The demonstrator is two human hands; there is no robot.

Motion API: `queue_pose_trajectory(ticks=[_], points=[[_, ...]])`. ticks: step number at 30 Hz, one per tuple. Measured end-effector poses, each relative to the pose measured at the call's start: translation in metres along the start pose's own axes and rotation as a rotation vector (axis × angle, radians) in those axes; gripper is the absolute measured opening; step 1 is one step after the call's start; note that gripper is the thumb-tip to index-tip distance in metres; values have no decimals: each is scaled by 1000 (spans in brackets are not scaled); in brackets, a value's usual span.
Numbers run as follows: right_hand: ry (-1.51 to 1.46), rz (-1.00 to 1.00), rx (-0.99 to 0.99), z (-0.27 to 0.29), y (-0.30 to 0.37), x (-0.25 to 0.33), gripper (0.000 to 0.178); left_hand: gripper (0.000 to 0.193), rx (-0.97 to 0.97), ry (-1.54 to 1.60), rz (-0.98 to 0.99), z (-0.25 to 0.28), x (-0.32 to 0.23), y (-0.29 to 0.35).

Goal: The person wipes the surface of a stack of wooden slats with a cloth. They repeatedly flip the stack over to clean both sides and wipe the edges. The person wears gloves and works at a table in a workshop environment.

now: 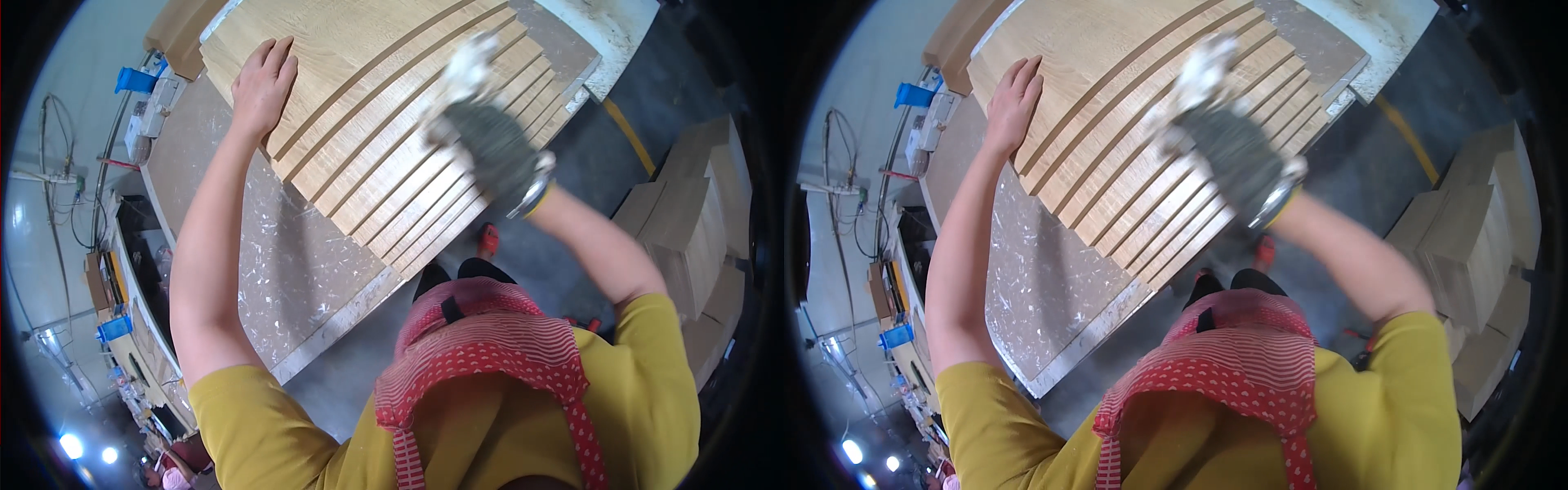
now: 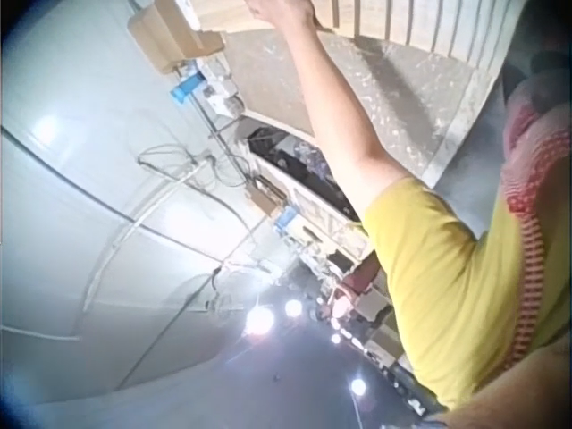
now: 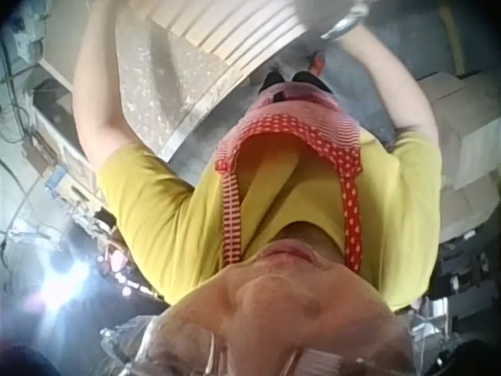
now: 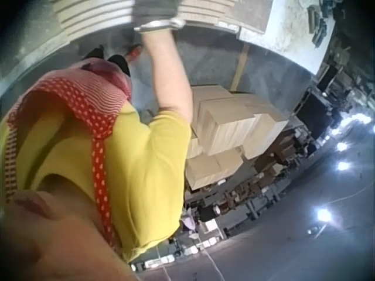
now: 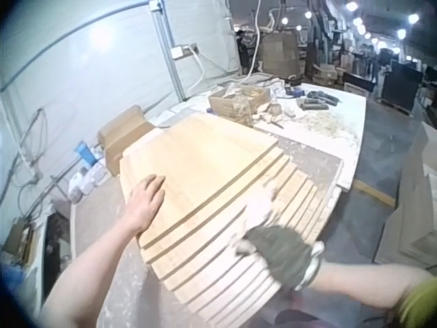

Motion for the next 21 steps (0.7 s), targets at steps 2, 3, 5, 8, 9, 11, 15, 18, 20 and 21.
queue_pose_trajectory(ticks=[2, 3, 5, 8, 9, 11, 15, 18, 20, 21], points=[[-175, 16, 11, -43, -11, 58, 26, 48, -1, 7, 9, -1, -2, -1], [-258, -2, 35, -71, -8, 84, 27, 48, 4, 11, 10, -4, -2, -3], [-422, 51, 153, -88, -30, 144, 32, 48, 2, 4, 14, -6, 5, -5], [-515, 73, 320, -60, -58, 150, 40, 49, -12, 24, 27, -2, 13, -1], [-884, -256, 233, -47, -50, 117, 42, 49, -19, 29, 15, -3, 15, 1], [-881, -553, -131, -10, -2, 33, 37, 49, -44, 41, 0, 1, 15, -1], [-73, -327, -174, 10, 39, -1, 28, 50, -22, 41, -45, -1, -3, -4], [115, -165, 231, -63, 23, 88, 29, 49, -48, 18, -34, -2, 2, -5], [-123, -128, 188, -78, 1, 140, 36, 50, -37, 34, -15, -7, 5, -5], [-252, -86, 151, -84, -5, 160, 37, 51, -39, 35, -5, -6, 7, -6]])
Point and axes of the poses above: each hand's wrist, its own y-axis away from the middle knuckle, its own z-axis out of the back of the hand, x = y × z, the point moved 10 cm from there along -y, towards the middle knuckle, and after that the axes turned 15 degrees about z, right-handed, at the moved point
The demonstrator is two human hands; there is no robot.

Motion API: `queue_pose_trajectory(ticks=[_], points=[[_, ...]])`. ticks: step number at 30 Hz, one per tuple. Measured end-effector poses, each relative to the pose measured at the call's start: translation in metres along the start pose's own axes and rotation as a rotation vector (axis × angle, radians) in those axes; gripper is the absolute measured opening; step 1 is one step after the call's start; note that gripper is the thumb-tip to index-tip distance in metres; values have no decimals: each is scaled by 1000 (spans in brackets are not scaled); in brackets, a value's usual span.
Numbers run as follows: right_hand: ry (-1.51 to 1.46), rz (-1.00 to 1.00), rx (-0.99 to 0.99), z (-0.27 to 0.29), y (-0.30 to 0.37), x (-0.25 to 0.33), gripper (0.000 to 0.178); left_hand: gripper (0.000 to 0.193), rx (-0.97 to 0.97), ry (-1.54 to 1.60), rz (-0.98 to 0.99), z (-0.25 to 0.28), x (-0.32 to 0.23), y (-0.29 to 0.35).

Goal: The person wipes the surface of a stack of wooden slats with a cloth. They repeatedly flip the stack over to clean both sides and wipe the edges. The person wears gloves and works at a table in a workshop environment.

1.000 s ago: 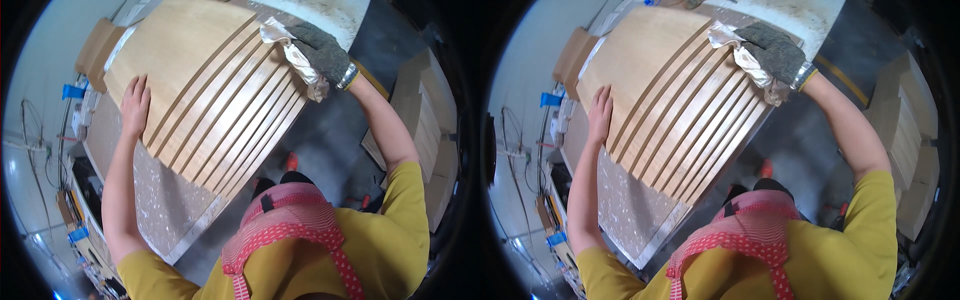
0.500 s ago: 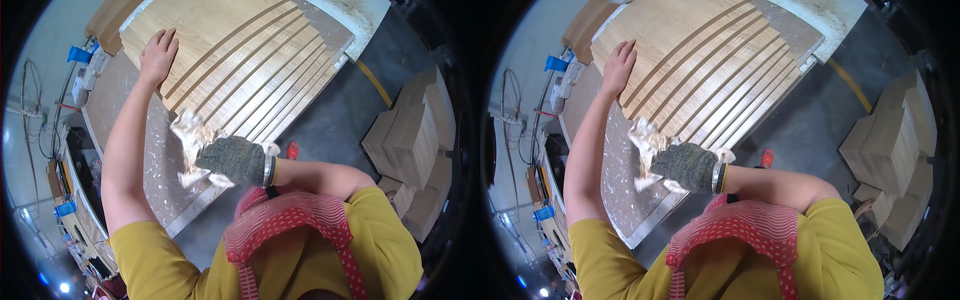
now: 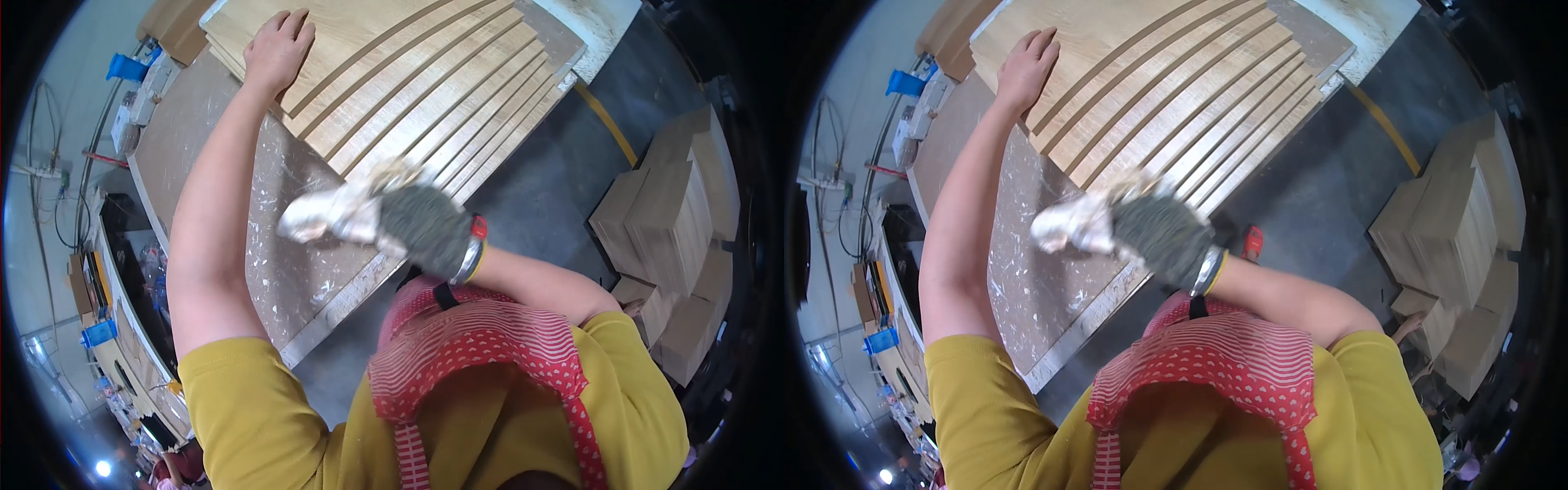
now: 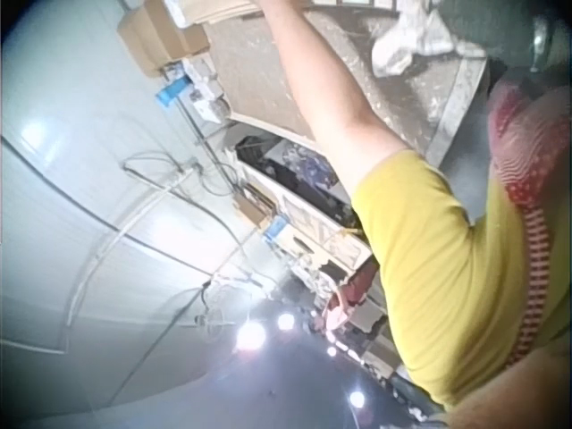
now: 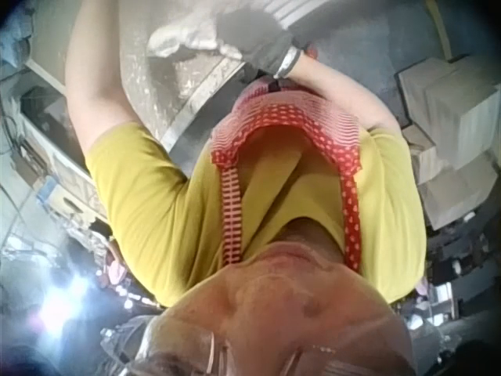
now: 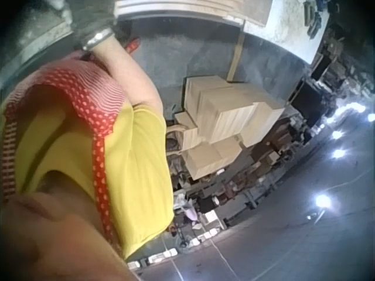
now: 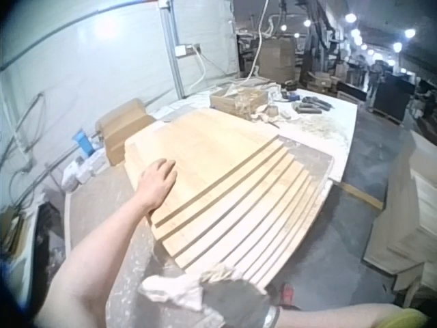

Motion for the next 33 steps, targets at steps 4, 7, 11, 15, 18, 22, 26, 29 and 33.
queue_pose_trajectory(ticks=[4, 7, 11, 15, 18, 22, 26, 29, 33], points=[[-296, 44, 106, 18, -14, 20, 36, 51, -6, 2, 20, -4, 9, -1], [-618, -299, -292, 72, 20, -48, 40, 51, -1, -12, -9, 5, 1, 2], [322, -91, -71, 84, 8, -38, 41, 51, -3, 12, -28, 4, 1, -2], [110, -194, 422, -32, 4, 10, 30, 52, -3, 24, -30, -1, 1, -3], [-294, 12, 365, -67, -2, 55, 25, 52, 1, -21, -8, -6, 5, -2], [-442, -202, -52, 57, 16, -1, 28, 52, -6, -2, -27, 3, 9, -3], [-403, -626, -429, 139, 66, -73, 21, 44, -24, 14, -2, 13, -12, 10], [-32, -245, -426, 131, 35, -34, 26, 47, 7, 18, 4, 9, -10, 8], [182, -35, 180, 14, 29, -5, 41, 51, 12, 12, -31, -1, 3, -4]])
Point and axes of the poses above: each hand's wrist, its own y-axis away from the middle knuckle, its own z-axis out of the back of the hand, x = y × z, the point moved 10 cm from there along -y, towards the middle knuckle, and after that the axes turned 15 degrees about z, right-handed, at the moved point
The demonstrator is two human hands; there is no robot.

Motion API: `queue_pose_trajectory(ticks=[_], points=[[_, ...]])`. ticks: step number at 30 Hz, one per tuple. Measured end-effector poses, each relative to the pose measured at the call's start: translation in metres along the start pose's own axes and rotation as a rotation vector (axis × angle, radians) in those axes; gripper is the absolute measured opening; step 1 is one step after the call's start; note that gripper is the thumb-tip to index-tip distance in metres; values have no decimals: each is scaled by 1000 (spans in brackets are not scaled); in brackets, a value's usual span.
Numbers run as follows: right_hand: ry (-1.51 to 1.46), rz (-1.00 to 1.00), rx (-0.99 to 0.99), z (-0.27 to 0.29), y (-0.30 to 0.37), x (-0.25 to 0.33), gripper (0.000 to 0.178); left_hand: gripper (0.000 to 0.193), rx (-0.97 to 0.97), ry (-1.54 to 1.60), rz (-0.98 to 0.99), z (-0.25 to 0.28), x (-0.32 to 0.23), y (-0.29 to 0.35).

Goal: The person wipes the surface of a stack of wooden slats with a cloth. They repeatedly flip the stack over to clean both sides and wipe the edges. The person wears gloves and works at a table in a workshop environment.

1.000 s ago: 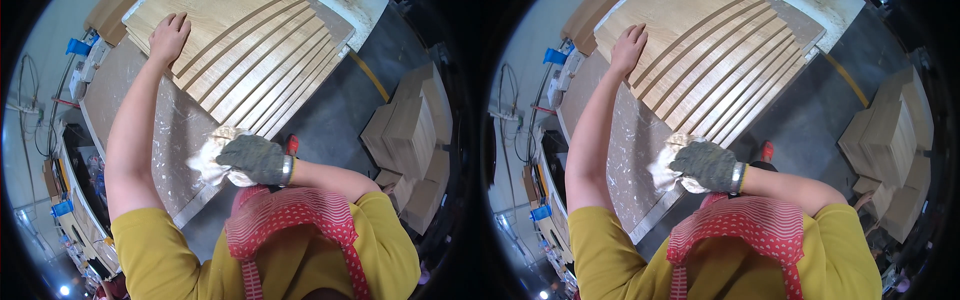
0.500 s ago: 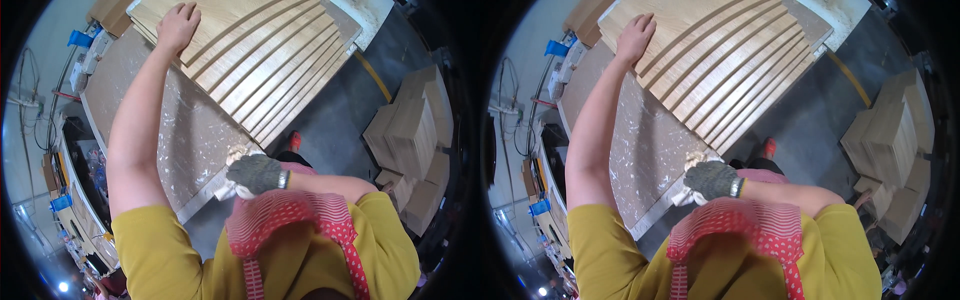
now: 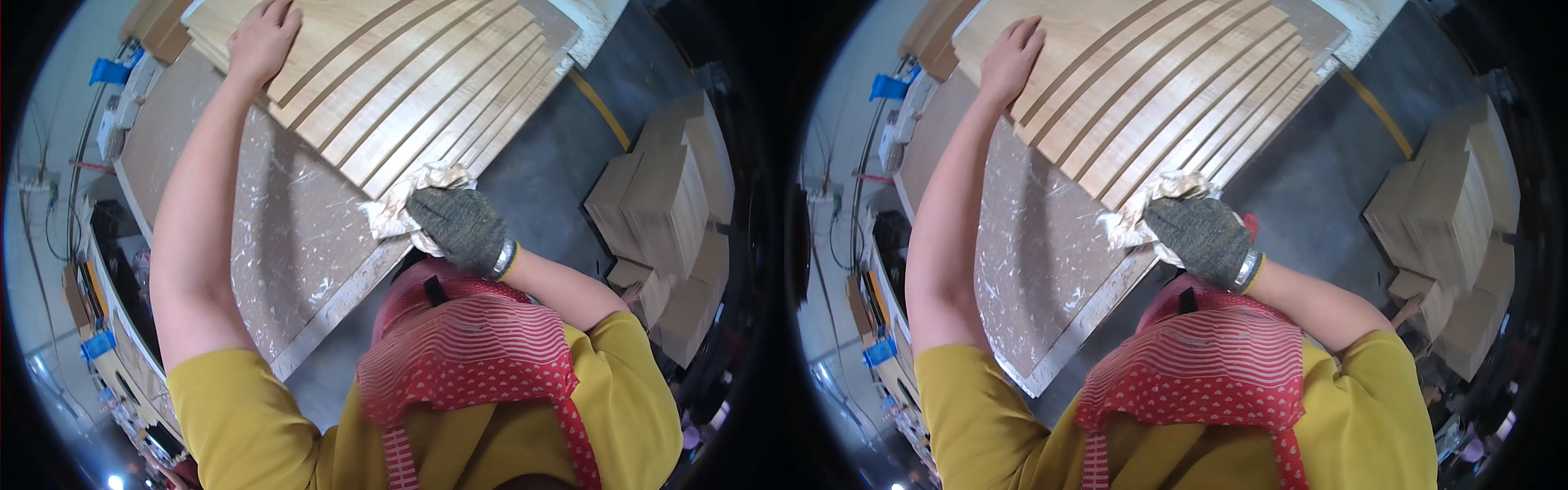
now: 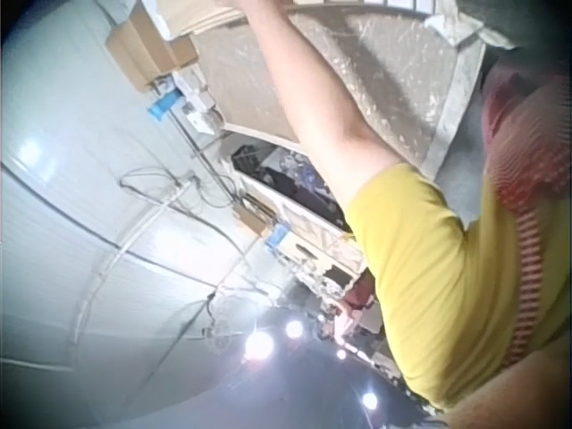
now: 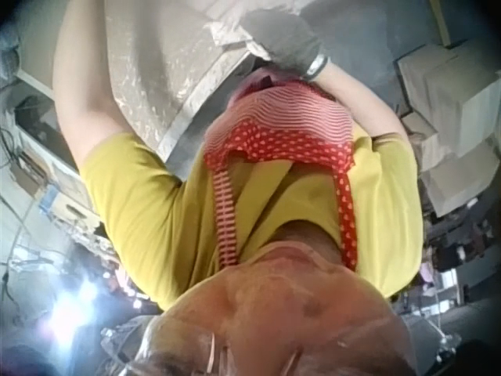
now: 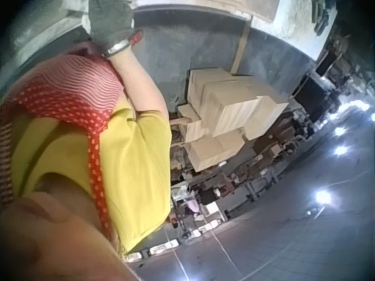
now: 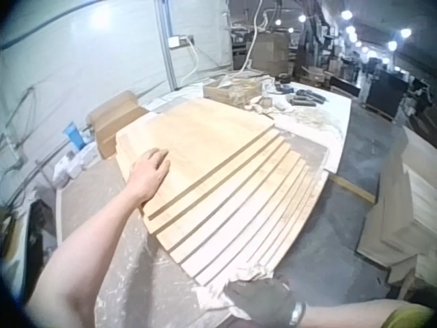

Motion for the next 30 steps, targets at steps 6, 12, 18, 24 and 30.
queue_pose_trajectory(ticks=[6, 12, 18, 24, 30], points=[[44, -99, -358, 51, 41, -81, 34, 52, -8, 28, 31, 3, 1, 2], [46, -17, -198, 36, 20, -35, 36, 50, 11, 14, 20, -6, -5, -2], [119, -38, -79, 40, 60, -111, 49, 45, 28, -10, 39, 6, 0, 6], [92, -360, -316, 96, 131, -260, 43, 44, 57, -16, -6, 3, -14, 5], [210, -441, -323, 162, 102, -264, 34, 43, 7, -15, 13, 8, -6, 9]])
Point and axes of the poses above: each hand's wrist, its own y-axis away from the middle knuckle, its own z-axis out of the back of the hand, x = y × z, the point moved 10 cm from there along -y, towards the middle knuckle, and after that the axes turned 15 degrees about z, right-handed, at the moved point
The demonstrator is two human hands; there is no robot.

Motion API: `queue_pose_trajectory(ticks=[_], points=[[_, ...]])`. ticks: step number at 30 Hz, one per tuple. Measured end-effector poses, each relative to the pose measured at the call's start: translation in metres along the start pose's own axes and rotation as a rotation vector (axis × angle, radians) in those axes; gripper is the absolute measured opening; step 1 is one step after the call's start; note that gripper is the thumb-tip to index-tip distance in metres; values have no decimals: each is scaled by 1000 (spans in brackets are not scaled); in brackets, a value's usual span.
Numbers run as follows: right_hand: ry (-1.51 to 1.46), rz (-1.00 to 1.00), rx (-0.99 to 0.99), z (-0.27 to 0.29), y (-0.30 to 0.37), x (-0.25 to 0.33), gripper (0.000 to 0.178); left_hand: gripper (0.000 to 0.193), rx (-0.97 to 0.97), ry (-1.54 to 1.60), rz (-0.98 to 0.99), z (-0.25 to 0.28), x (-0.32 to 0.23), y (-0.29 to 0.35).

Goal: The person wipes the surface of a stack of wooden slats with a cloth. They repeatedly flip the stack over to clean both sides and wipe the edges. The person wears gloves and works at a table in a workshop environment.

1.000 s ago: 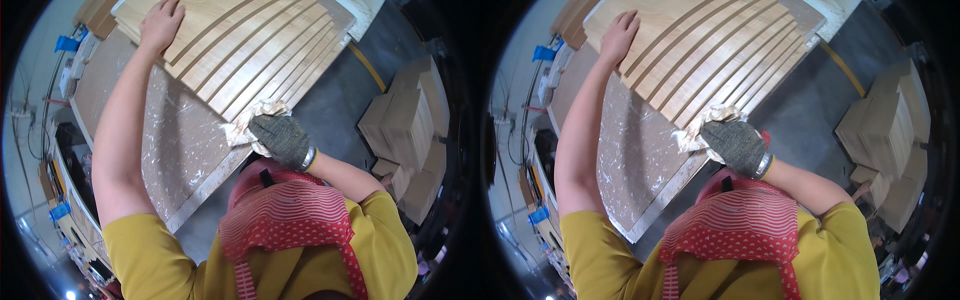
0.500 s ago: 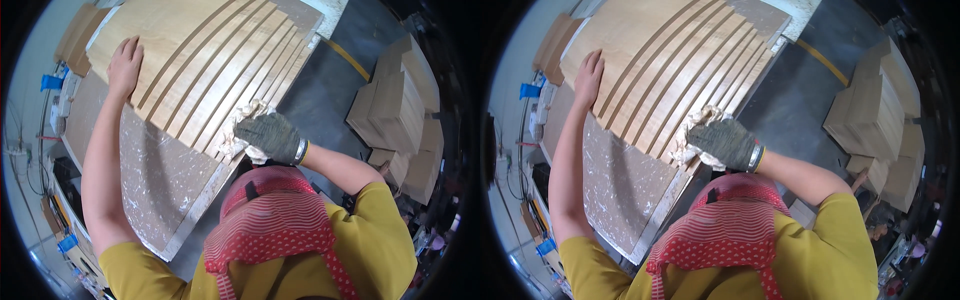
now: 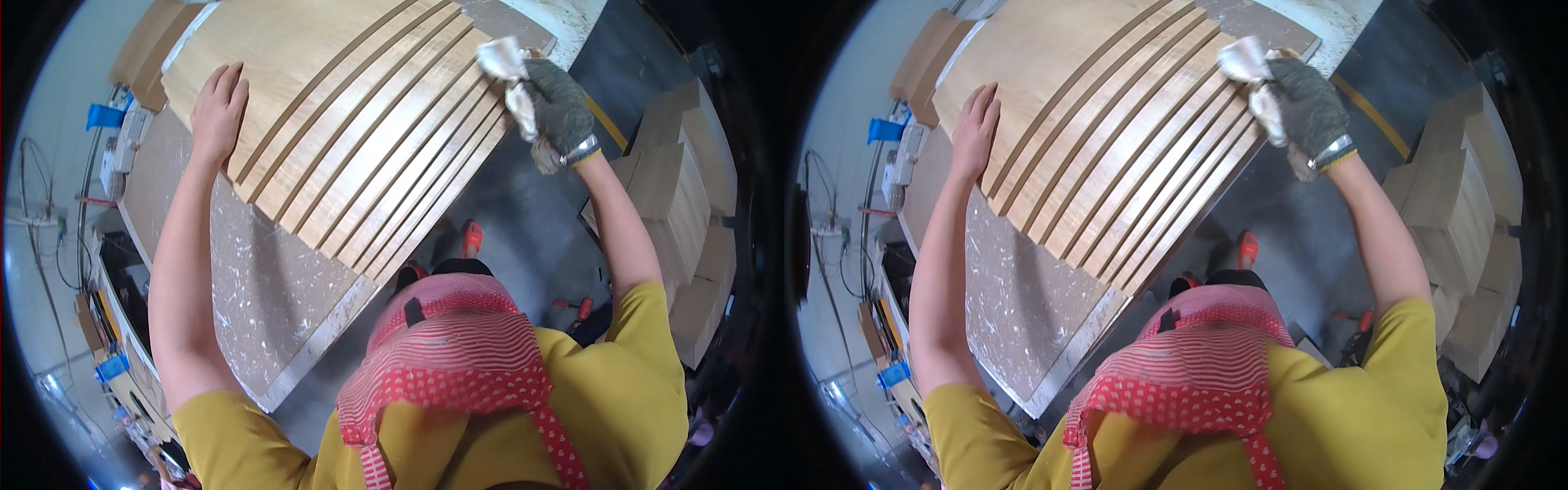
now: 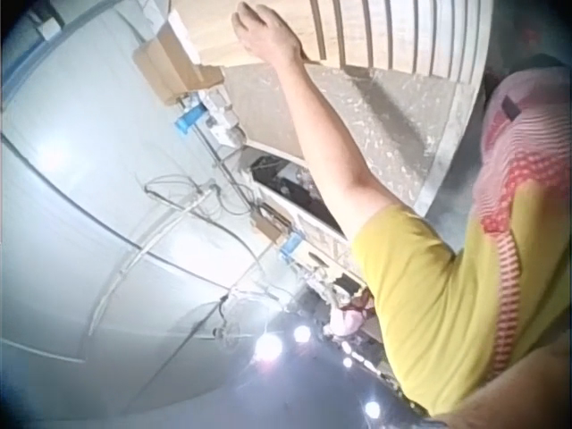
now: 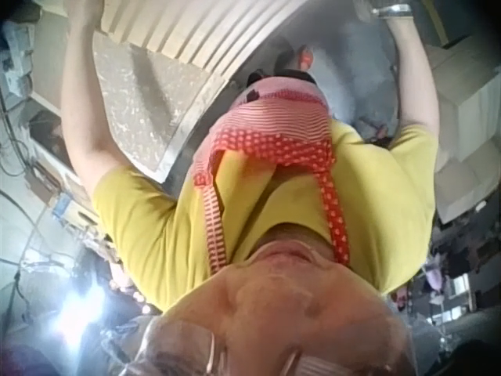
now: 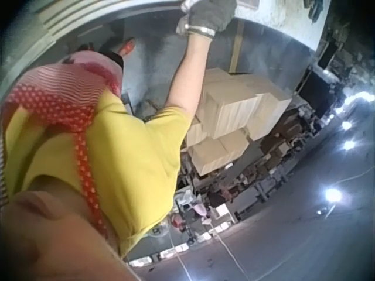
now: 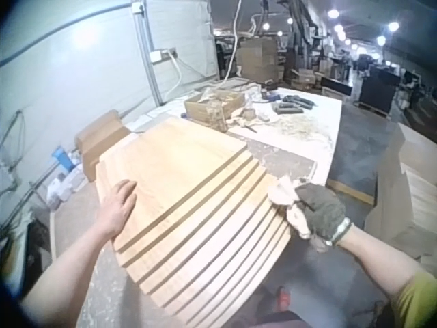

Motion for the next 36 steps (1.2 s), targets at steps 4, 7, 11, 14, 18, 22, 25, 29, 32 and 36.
queue_pose_trajectory(ticks=[4, 7, 11, 14, 18, 22, 25, 29, 32, 36], points=[[111, 277, 271, -61, 12, 136, 43, 45, -17, 13, 5, 1, -4, -1], [9, 271, 210, -86, 38, 189, 50, 48, -27, 34, 1, -3, 3, -4], [-125, 371, 515, -122, 48, 283, 43, 50, -19, 28, 3, -7, 7, -6], [-291, 353, 241, -92, 33, 260, 39, 50, -23, 24, 19, -7, 10, -5], [139, 153, 356, -112, 38, 198, 40, 51, -37, 0, 15, -7, 3, -7], [52, 539, 77, -100, 63, 312, 40, 52, -5, -19, 44, -9, 2, -7], [-213, 425, 467, -137, 72, 341, 24, 52, 20, -3, 55, -15, 3, -11], [-448, 299, 318, -61, 67, 289, 38, 52, 2, 8, 45, -9, 13, -11], [-411, 214, 285, -28, 55, 252, 45, 51, -20, -2, 7, -10, 16, -11], [-147, 393, 344, -93, 80, 276, 42, 50, 26, 28, 19, -16, 14, -15]])
Point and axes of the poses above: each hand's wrist, its own y-axis away from the middle knuckle, its own z-axis out of the back of the hand, x = y × z, the point moved 10 cm from there along -y, towards the middle knuckle, and after that the axes turned 15 degrees about z, right-handed, at the moved point
